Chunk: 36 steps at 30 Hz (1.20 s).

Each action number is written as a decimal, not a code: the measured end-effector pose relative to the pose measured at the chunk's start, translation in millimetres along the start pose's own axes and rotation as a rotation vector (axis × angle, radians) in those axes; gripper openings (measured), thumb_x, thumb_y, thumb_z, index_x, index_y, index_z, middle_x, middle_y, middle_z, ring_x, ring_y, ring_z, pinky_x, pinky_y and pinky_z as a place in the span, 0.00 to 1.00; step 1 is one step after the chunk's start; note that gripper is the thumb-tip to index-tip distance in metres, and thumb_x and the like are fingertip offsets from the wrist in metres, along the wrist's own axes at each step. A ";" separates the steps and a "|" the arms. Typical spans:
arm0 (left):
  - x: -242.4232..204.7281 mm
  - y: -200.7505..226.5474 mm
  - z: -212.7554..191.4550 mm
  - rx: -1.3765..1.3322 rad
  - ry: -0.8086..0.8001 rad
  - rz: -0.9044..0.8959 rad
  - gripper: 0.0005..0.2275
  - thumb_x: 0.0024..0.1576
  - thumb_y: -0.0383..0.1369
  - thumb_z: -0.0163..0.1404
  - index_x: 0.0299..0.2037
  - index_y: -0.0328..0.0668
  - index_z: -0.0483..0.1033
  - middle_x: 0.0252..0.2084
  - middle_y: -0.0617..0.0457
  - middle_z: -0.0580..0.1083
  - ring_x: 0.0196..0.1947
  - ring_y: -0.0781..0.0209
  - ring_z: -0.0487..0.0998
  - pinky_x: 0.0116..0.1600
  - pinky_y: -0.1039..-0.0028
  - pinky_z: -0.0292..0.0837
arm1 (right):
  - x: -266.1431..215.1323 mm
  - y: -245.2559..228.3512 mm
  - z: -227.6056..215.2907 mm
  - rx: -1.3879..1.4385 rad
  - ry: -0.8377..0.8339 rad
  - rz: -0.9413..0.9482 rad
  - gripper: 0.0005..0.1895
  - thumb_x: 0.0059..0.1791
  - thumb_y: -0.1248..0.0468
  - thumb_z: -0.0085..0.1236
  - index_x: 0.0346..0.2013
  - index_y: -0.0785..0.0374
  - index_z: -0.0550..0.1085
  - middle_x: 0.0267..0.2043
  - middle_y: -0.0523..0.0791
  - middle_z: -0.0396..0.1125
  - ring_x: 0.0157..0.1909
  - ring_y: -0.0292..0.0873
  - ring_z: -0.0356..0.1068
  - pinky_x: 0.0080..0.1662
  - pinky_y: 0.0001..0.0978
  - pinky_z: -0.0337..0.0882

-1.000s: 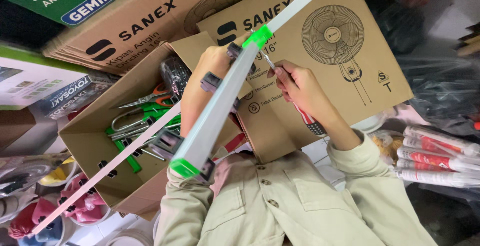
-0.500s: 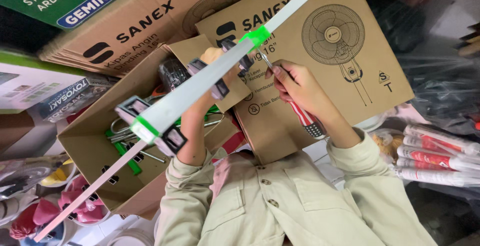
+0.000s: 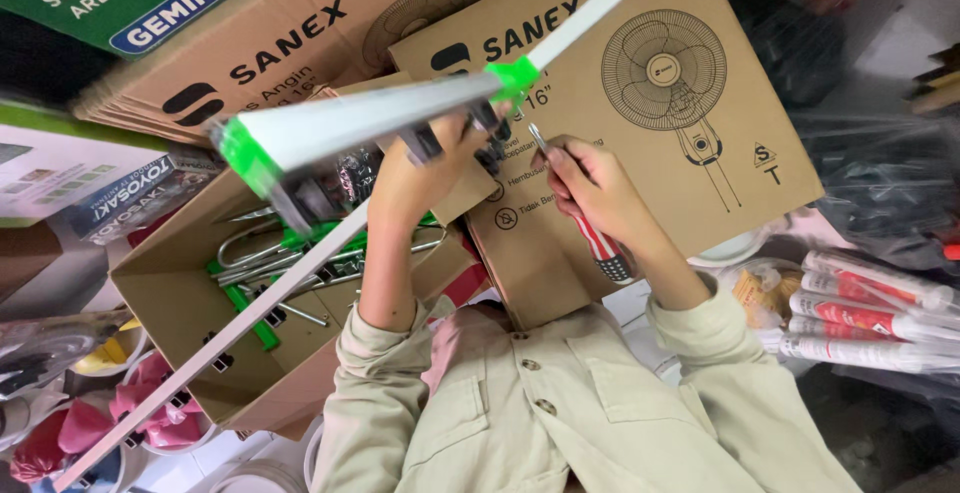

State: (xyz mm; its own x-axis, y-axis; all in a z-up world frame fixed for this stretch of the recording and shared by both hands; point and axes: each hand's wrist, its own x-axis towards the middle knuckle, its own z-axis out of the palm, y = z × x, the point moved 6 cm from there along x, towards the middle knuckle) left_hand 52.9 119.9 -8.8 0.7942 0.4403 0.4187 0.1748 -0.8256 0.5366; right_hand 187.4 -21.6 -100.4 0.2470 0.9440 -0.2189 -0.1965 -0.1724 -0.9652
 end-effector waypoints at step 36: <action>-6.5 25.1 -8.0 0.212 0.081 0.007 0.26 0.54 0.50 0.65 0.54 0.40 0.77 0.28 0.44 0.73 0.27 0.45 0.75 0.33 0.60 0.70 | 15.7 20.3 -26.6 -0.107 0.055 -0.483 0.23 0.56 0.62 0.60 0.65 0.63 0.68 0.56 0.44 0.68 0.56 0.39 0.70 0.56 0.33 0.71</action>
State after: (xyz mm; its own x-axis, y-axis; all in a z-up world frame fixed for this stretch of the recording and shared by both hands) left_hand 47.4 99.1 7.8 0.7483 0.4542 0.4835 0.2946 -0.8805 0.3714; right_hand 212.4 -17.7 -127.2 0.3364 0.9073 0.2524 0.0502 0.2504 -0.9668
